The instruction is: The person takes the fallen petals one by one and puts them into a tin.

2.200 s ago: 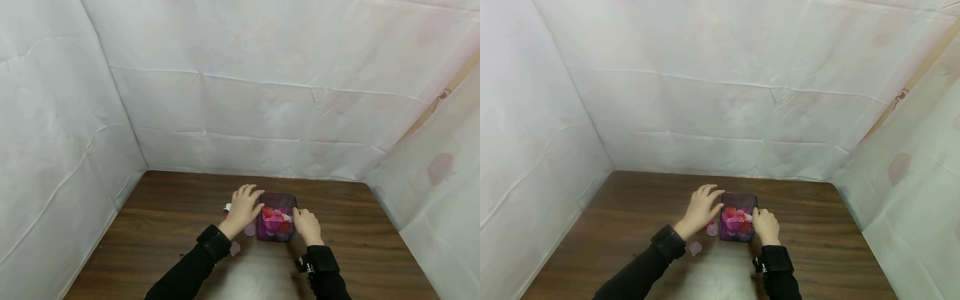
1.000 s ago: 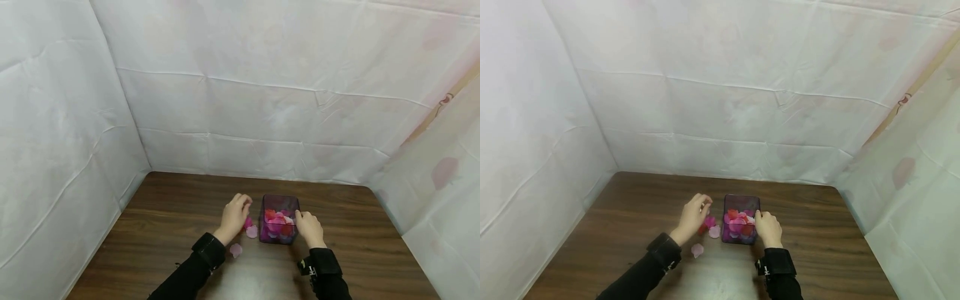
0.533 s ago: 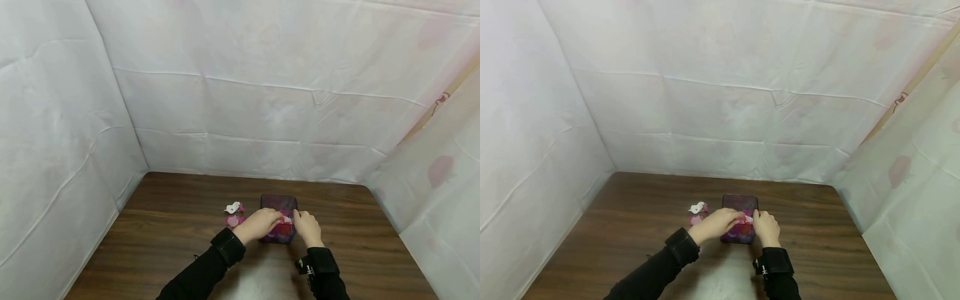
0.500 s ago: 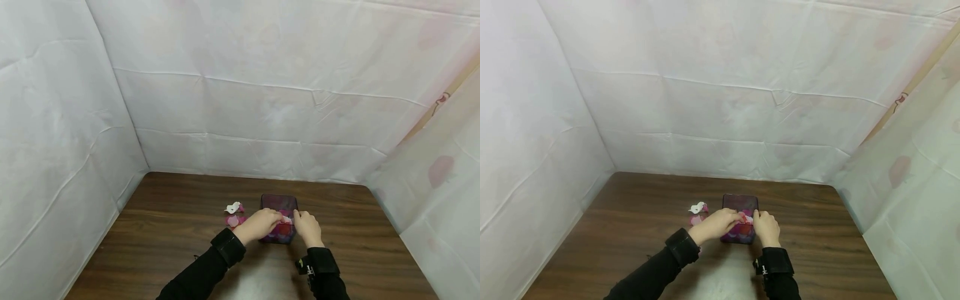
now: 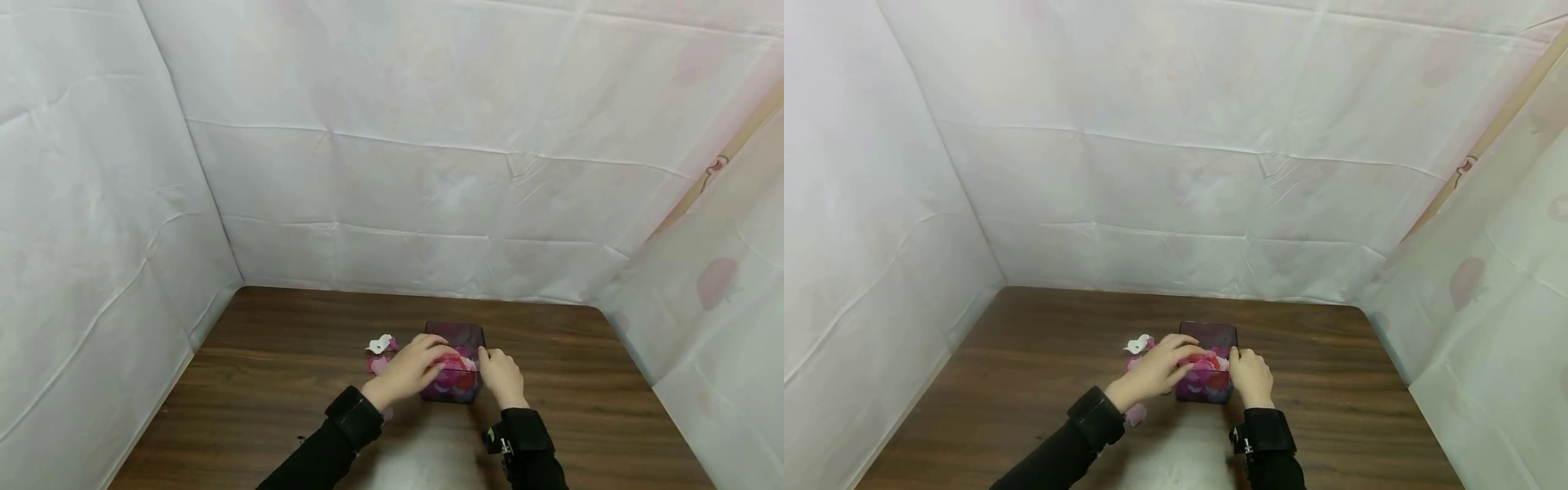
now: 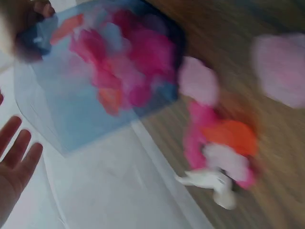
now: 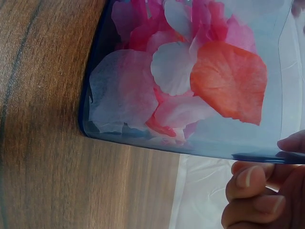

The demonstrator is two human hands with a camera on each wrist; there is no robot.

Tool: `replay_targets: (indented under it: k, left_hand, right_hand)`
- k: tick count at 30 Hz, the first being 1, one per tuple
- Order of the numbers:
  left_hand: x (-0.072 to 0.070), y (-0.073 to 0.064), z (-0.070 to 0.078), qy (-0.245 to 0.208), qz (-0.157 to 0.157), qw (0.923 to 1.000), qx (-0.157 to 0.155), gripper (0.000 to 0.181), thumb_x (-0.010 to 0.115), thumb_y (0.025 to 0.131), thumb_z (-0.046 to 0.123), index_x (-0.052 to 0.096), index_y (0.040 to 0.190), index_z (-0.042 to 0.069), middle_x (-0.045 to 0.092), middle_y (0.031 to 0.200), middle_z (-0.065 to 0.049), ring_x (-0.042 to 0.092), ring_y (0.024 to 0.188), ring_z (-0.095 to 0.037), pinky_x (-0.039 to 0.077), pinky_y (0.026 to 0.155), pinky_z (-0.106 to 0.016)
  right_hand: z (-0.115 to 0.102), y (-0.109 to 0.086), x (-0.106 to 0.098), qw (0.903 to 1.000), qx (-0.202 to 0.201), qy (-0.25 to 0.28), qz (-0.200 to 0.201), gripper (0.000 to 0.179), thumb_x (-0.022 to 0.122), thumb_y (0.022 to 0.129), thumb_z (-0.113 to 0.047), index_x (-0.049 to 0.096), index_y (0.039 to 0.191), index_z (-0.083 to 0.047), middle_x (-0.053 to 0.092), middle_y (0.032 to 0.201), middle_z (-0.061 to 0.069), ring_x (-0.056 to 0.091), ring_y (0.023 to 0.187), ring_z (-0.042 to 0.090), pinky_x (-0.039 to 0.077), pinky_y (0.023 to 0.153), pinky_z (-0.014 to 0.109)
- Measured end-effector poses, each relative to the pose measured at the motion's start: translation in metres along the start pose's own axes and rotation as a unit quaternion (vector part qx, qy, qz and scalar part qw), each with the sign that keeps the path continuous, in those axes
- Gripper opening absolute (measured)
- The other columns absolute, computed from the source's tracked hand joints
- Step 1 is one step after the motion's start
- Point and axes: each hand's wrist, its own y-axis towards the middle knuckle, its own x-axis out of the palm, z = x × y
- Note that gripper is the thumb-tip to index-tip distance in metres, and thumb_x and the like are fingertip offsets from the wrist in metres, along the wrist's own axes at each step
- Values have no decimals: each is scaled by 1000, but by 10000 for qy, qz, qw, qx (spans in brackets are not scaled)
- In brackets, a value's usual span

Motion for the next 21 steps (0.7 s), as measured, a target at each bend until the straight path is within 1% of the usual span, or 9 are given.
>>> replay_targets:
  k: [3,5,7,9,11,13,16,19,21]
  left_hand:
    - [-1,-21,-13,-98,337,9986,-391,31,58,93,19,58,124,16,55,126,-7,51,120,-23,45,98,-39]
    - [2,-37,-23,-125,314,9967,-733,33,59,93,20,57,125,15,55,124,-8,52,117,-24,46,95,-41]
    - [7,-55,-31,-94,103,9940,-1084,33,61,92,22,57,123,13,55,119,-8,56,110,-24,49,89,-39]
    - [13,-72,-39,-150,-282,9906,-1331,35,64,89,20,56,121,10,55,112,-10,58,101,-25,51,81,-38]
    - [21,-89,-45,-131,-683,9868,-1462,41,69,85,22,55,121,8,53,109,-11,58,95,-26,51,76,-37]
    - [29,-102,-46,12,-922,9846,-1484,43,74,80,23,57,117,10,53,107,-12,57,90,-27,50,75,-38]
    - [39,-112,-45,285,-903,9855,-1410,36,76,77,22,59,107,11,53,100,-10,54,82,-23,47,71,-35]
    - [44,-110,-43,439,-652,9872,-1386,18,72,79,11,58,91,11,53,88,-4,54,73,-17,46,65,-29]
    - [46,-108,-45,394,-554,9880,-1387,15,68,79,2,55,82,11,51,78,1,53,68,-12,43,60,-24]
  right_hand:
    - [1,1,1,10000,-55,49,57,49,32,99,-31,64,113,4,61,115,30,58,102,49,47,78,57]
    - [2,1,1,9999,-87,48,66,48,33,99,-30,65,112,4,62,114,30,58,101,49,47,76,56]
    - [4,1,0,9999,-89,44,30,49,32,99,-30,64,113,4,61,114,30,58,101,48,47,77,56]
    - [4,0,-1,10000,-94,28,5,49,32,99,-30,64,113,4,61,114,30,58,101,49,47,77,57]
    - [3,-1,-1,10000,-81,19,-27,49,31,99,-30,62,116,5,60,116,30,57,102,49,46,78,57]
    - [3,-2,-1,10000,-51,15,-58,50,31,99,-30,60,118,6,59,118,30,56,104,49,46,80,58]
    - [2,-3,-1,10000,-23,10,-84,50,31,99,-30,59,119,6,58,119,31,56,105,49,45,82,58]
    - [2,-3,-1,10000,-25,11,-78,51,30,99,-30,59,119,7,58,119,31,56,106,49,45,82,58]
    - [1,-3,-2,10000,-33,10,-57,51,30,99,-30,60,119,6,58,119,31,56,105,49,45,82,58]
